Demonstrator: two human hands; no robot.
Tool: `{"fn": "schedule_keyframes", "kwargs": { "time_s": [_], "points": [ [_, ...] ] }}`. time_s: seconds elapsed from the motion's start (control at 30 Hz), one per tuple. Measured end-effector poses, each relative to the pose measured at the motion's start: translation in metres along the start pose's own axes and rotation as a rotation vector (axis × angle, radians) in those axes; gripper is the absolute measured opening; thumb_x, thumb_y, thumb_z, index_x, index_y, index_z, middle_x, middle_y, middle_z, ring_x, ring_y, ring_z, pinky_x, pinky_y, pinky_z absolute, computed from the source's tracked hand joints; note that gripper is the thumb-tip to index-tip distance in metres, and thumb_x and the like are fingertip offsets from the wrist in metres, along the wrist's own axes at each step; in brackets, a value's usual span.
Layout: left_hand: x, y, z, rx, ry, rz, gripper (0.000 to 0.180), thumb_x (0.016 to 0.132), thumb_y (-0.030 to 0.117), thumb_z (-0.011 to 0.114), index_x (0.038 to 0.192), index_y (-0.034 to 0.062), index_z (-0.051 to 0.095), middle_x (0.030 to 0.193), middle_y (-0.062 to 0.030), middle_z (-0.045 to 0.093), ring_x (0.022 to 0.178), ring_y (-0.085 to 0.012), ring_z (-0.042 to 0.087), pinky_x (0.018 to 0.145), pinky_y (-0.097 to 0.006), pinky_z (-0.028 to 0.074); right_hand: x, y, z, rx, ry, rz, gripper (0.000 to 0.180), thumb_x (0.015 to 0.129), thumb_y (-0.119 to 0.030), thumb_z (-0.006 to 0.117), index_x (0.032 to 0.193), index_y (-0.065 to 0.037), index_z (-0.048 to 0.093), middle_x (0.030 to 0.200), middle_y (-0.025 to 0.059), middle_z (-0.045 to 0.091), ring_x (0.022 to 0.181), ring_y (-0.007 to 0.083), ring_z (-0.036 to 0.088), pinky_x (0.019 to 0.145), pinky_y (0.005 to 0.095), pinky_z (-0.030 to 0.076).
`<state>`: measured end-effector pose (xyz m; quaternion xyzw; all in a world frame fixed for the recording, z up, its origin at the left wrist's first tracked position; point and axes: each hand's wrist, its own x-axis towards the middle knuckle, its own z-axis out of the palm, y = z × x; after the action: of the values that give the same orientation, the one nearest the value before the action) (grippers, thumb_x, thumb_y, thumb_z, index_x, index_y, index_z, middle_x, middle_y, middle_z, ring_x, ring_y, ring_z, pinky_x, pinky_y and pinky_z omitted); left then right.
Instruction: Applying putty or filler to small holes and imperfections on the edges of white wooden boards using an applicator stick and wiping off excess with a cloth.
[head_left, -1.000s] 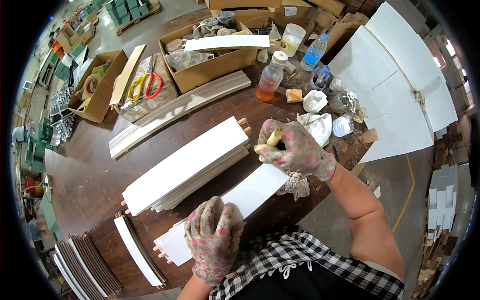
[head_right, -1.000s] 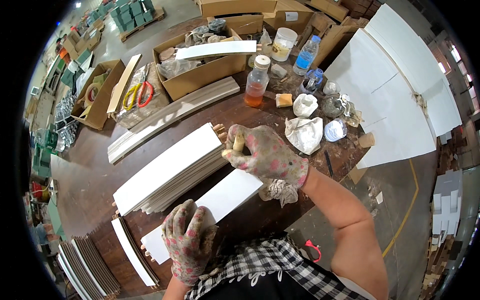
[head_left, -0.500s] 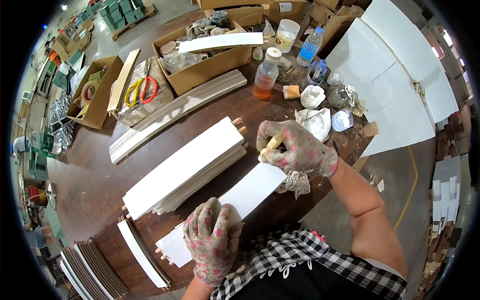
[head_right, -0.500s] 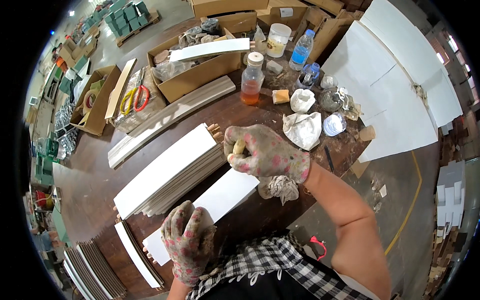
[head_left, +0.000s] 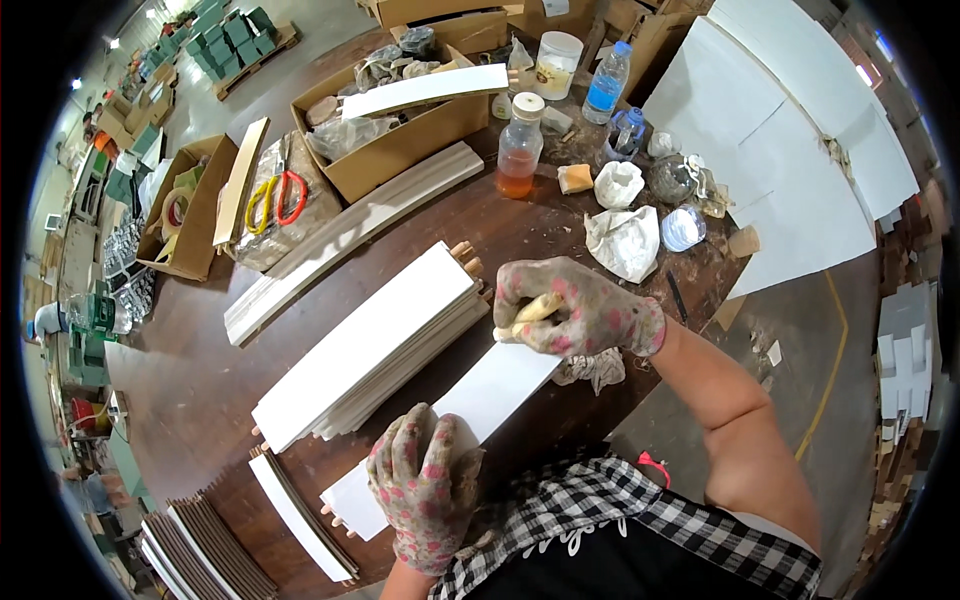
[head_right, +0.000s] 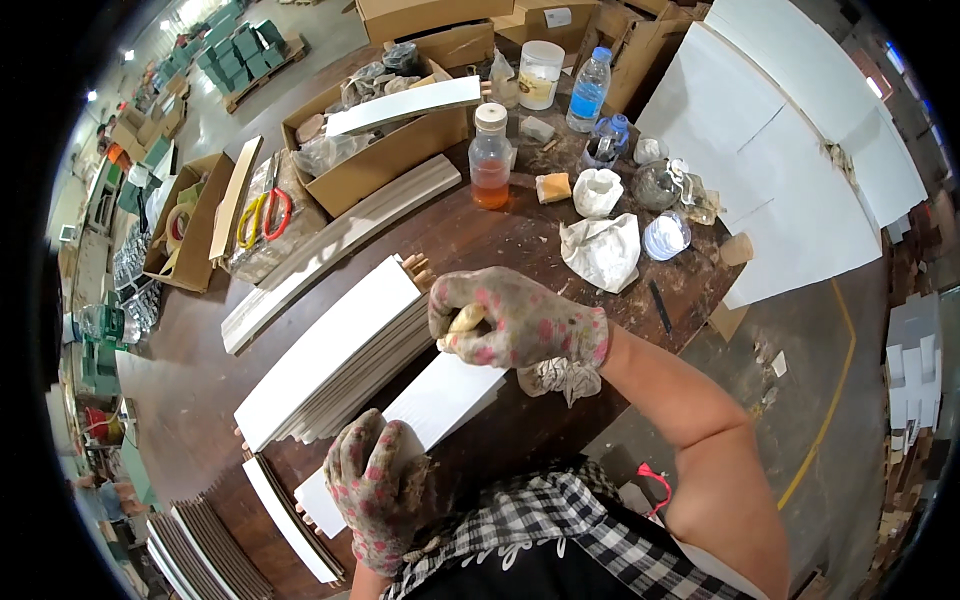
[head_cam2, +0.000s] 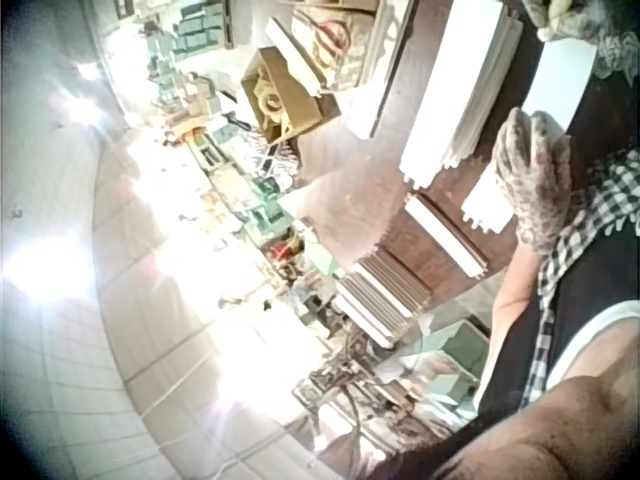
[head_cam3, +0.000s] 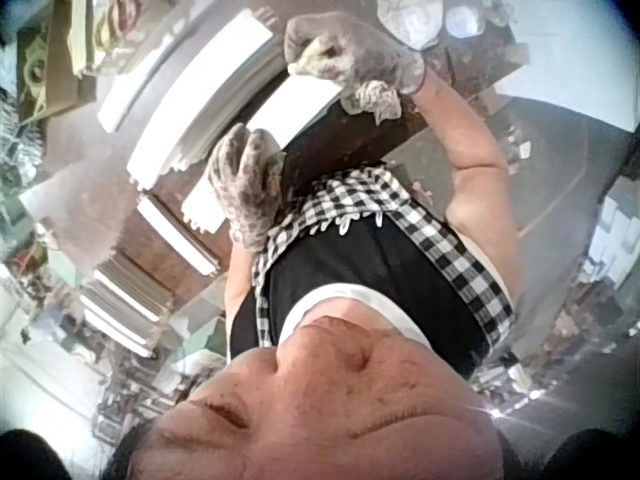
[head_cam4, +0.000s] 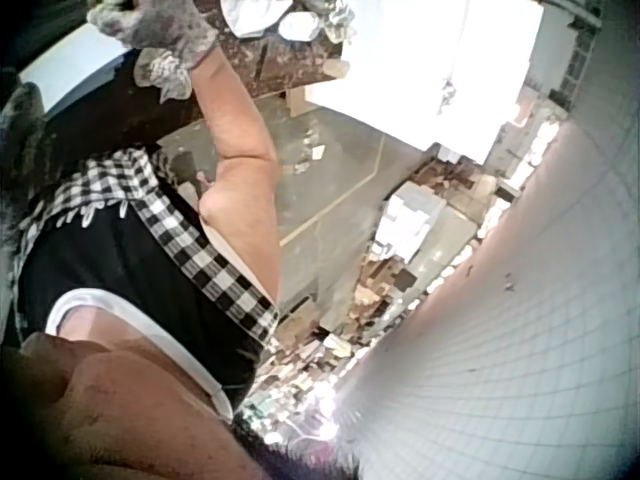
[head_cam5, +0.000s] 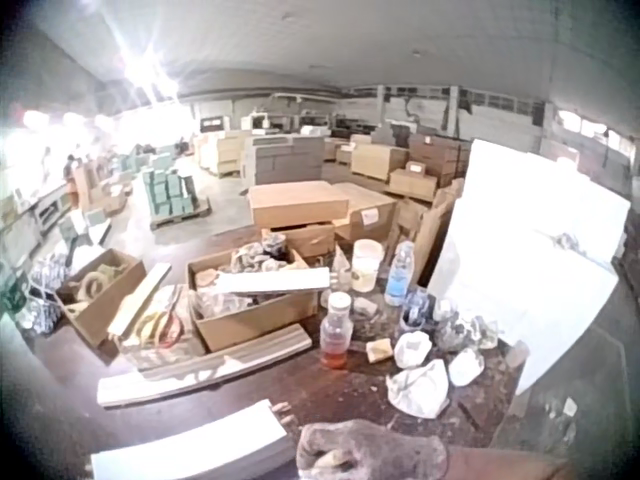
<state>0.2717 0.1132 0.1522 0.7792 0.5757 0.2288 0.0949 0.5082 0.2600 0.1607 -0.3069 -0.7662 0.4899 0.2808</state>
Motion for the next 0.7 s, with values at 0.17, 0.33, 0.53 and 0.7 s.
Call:
{"fn": "schedule_keyframes", "kwargs": {
  "time_s": [0.17, 0.33, 0.53, 0.7],
  "points": [
    [0.0, 0.0, -0.001, 0.009, 0.002, 0.0, 0.047, 0.075, 0.025, 0.072, 0.118, 0.0124, 0.058, 0.123, -0.0146, 0.055, 0.111, -0.0337, 0.052, 0.093, -0.046, 0.038, 0.0, -0.006, -0.013, 0.118, 0.071, 0.266, 0.015, 0.081, -0.014, 0.065, 0.084, -0.002, 0.057, 0.072, 0.0052, 0.063, 0.066, 0.0115, 0.062, 0.061, 0.0258, 0.05],
    [0.0, 0.002, -0.001, 0.018, -0.012, -0.018, 0.046, 0.075, 0.026, 0.073, 0.116, 0.0115, 0.06, 0.122, -0.0146, 0.056, 0.111, -0.0337, 0.053, 0.095, -0.046, 0.037, 0.015, -0.008, -0.005, 0.184, 0.146, 0.312, 0.021, 0.082, -0.02, 0.069, 0.084, -0.004, 0.055, 0.075, 0.0014, 0.062, 0.07, 0.0072, 0.059, 0.063, 0.0239, 0.047],
    [0.0, 0.003, -0.001, 0.006, -0.001, -0.034, 0.045, 0.074, 0.025, 0.073, 0.115, 0.0114, 0.061, 0.122, -0.0147, 0.056, 0.111, -0.0337, 0.053, 0.096, -0.047, 0.037, 0.024, -0.003, 0.0, 0.122, 0.176, 0.387, 0.023, 0.083, -0.021, 0.068, 0.075, -0.004, 0.053, 0.065, 0.0039, 0.06, 0.057, 0.0087, 0.06, 0.054, 0.0257, 0.049],
    [0.001, 0.005, -0.004, 0.006, 0.002, -0.02, 0.051, 0.07, 0.019, 0.073, 0.119, 0.0125, 0.058, 0.119, -0.016, 0.057, 0.108, -0.0348, 0.054, 0.092, -0.048, 0.04, 0.023, 0.001, 0.007, 0.344, 0.241, 0.34, 0.02, 0.082, -0.011, 0.066, 0.071, -0.007, 0.05, 0.065, 0.0012, 0.06, 0.057, 0.0074, 0.06, 0.051, 0.0258, 0.051]
  ]
}}
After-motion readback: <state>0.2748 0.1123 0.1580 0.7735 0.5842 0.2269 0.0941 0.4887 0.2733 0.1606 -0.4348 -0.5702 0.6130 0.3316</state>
